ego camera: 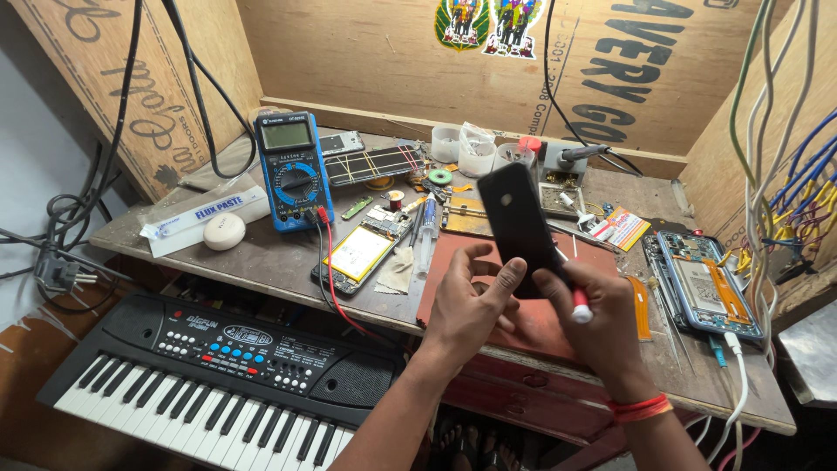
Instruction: The person works at a repair bench on a disassembled smartphone, using a screwdriver to unscrew and adjust components on the phone body, handling the battery and internal parts, then fitting the back cover onto the phone and pressing it into place.
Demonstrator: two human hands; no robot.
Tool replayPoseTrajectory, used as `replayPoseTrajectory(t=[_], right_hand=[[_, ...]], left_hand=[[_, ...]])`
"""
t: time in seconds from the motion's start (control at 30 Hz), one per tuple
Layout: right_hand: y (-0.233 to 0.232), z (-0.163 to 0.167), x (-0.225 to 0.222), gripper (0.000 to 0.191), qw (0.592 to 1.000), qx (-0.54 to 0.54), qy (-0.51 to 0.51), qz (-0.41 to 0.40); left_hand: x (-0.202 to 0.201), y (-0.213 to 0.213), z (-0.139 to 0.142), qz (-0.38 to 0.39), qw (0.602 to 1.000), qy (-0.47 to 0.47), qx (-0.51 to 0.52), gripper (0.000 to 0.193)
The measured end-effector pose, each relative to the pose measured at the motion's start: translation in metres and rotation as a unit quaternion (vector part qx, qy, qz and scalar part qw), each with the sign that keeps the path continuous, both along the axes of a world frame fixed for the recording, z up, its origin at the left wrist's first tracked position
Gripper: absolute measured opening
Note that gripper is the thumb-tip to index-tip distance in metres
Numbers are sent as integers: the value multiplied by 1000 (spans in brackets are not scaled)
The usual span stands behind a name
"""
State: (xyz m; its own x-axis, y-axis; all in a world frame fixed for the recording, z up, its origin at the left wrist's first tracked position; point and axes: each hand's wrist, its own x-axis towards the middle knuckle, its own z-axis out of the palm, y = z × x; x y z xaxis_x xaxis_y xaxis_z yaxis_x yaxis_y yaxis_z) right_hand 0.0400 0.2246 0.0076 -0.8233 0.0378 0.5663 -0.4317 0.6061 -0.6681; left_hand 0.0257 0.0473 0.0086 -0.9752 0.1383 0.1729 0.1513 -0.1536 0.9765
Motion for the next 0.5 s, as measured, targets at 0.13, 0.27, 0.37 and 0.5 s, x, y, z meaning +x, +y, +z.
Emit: replayPoseTrajectory(t=[0.13,0.27,0.37,0.5], right_hand=[[-5,-1,2,25,981,153,115,-22],[-8,0,6,33,974,178,137,-17],[-9,3,10,42,974,185,129,-10],[-11,6,12,60,982,165,95,-20]], left_hand=[[-2,-3,-2,-28,997,-38,56,82],[-9,-2,-6,-22,997,-34,64,79],[-9,-6,-11,-9,999,-48,6,67],[-10,-10,-13,-38,997,-40,51,43]])
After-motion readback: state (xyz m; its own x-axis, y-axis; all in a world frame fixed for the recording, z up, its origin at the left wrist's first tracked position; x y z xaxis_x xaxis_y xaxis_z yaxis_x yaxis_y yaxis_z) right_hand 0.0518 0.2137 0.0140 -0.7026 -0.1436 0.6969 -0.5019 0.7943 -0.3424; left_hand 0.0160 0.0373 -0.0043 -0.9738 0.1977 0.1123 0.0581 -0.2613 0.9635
